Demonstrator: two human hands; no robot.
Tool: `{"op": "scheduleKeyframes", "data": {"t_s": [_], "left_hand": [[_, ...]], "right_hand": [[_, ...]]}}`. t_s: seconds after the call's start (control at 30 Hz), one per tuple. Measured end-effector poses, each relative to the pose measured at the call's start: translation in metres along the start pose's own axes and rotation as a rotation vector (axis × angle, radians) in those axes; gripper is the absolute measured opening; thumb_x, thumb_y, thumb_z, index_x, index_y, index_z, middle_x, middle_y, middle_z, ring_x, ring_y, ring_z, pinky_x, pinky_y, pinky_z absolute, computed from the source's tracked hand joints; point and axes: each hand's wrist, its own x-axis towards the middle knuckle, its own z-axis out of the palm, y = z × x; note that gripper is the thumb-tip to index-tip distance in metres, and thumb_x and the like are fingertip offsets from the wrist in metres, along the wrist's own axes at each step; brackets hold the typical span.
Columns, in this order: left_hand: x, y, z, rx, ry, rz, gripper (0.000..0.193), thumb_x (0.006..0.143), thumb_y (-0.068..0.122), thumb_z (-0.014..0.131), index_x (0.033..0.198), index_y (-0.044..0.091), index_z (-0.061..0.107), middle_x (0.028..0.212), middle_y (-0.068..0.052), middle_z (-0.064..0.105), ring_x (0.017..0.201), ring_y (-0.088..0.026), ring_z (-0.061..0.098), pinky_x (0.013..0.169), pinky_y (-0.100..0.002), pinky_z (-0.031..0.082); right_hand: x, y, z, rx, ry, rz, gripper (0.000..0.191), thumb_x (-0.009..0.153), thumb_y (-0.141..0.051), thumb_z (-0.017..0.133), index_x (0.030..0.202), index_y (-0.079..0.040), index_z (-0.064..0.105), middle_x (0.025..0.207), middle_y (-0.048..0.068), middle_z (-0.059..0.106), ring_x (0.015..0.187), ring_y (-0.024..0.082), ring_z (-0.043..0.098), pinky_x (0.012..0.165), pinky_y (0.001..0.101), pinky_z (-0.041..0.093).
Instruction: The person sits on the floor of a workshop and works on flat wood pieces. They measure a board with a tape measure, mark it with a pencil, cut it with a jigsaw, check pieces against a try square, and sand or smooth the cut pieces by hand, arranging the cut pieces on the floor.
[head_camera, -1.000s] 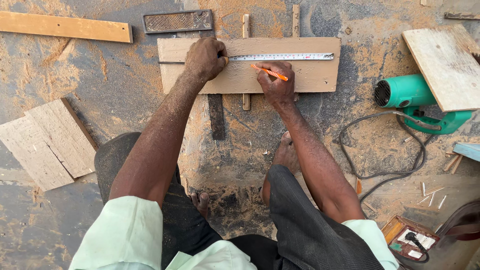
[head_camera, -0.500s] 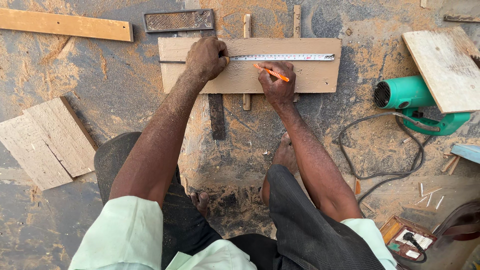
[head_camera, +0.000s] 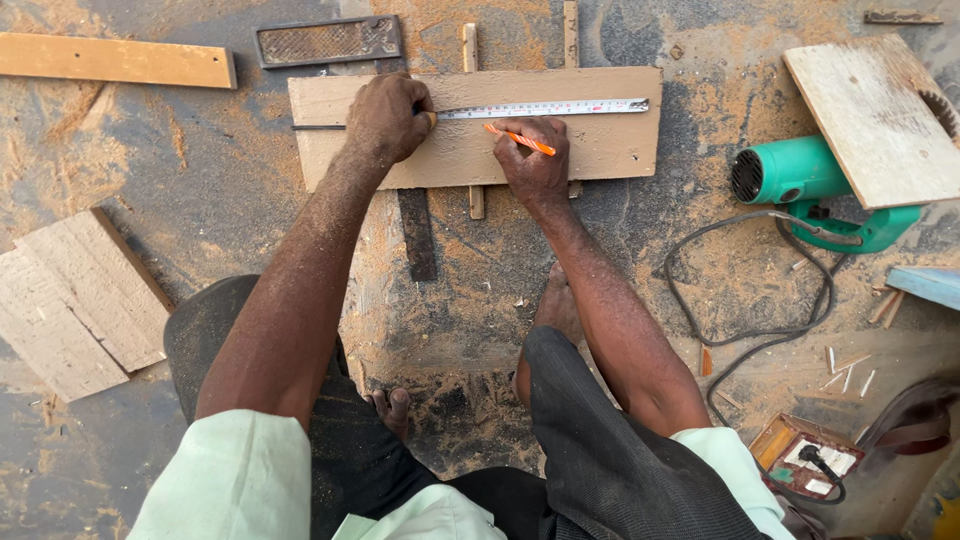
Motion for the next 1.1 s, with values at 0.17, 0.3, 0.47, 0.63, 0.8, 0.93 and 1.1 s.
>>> {"op": "scheduleKeyframes", "data": {"t_s": [0.17,0.3,0.47,0.63,0.8,0.93,1.1], "left_hand": [[-0.001,-0.003,0.003,-0.014,0.023,0.054,0.011,0.087,0.018,0.082,0.092,0.010,0.078,0.097,-0.008,0.070,0.094,-0.024,0.069,0.084,-0.044,0.058],[-0.002,-0.004,0.003,-0.015,0.002,0.042,0.008,0.087,0.017,0.081,0.090,0.010,0.078,0.098,-0.008,0.069,0.095,-0.024,0.068,0.086,-0.044,0.058],[-0.001,-0.001,0.001,0.010,0.000,0.006,0.008,0.088,0.019,0.080,0.090,0.012,0.078,0.098,-0.006,0.068,0.095,-0.022,0.068,0.086,-0.043,0.057],[0.000,0.002,-0.001,0.031,0.030,0.049,0.009,0.088,0.019,0.080,0.089,0.011,0.078,0.096,-0.007,0.068,0.094,-0.023,0.068,0.084,-0.043,0.058],[0.001,0.003,-0.003,0.014,0.009,0.009,0.006,0.089,0.018,0.078,0.090,0.012,0.078,0.097,-0.006,0.068,0.094,-0.021,0.069,0.084,-0.042,0.059],[0.000,0.005,-0.004,0.017,0.006,0.010,0.006,0.088,0.017,0.078,0.090,0.011,0.077,0.097,-0.007,0.068,0.094,-0.022,0.069,0.084,-0.042,0.059],[0.000,0.005,-0.005,0.012,0.009,0.019,0.006,0.088,0.017,0.078,0.090,0.011,0.078,0.098,-0.007,0.068,0.094,-0.023,0.069,0.084,-0.042,0.059]], "right_hand": [[0.000,-0.004,-0.003,0.004,0.004,-0.013,0.016,0.092,-0.015,0.072,0.106,-0.010,0.077,0.105,0.004,0.078,0.105,0.020,0.070,0.106,0.0401,0.043],[0.001,-0.003,-0.002,-0.008,-0.013,-0.022,0.017,0.091,-0.014,0.072,0.106,-0.010,0.077,0.104,0.004,0.078,0.102,0.019,0.071,0.108,0.0415,0.042],[0.000,0.001,0.001,0.013,0.006,-0.042,0.016,0.094,-0.015,0.070,0.107,-0.010,0.077,0.104,0.005,0.079,0.102,0.019,0.073,0.107,0.0407,0.042],[0.000,0.006,0.003,0.009,0.009,-0.028,0.016,0.095,-0.017,0.070,0.107,-0.009,0.077,0.102,0.005,0.079,0.098,0.018,0.071,0.105,0.0405,0.043],[-0.001,0.011,0.006,-0.010,0.010,-0.025,0.017,0.096,-0.018,0.070,0.108,-0.010,0.078,0.101,0.004,0.078,0.098,0.019,0.071,0.104,0.0408,0.043],[-0.002,0.014,0.007,-0.008,0.010,-0.023,0.017,0.097,-0.019,0.070,0.108,-0.009,0.078,0.100,0.005,0.078,0.097,0.020,0.070,0.103,0.0405,0.043],[-0.002,0.015,0.007,-0.012,0.009,-0.026,0.018,0.095,-0.019,0.070,0.108,-0.009,0.078,0.101,0.006,0.077,0.100,0.022,0.068,0.103,0.0405,0.043]]}}
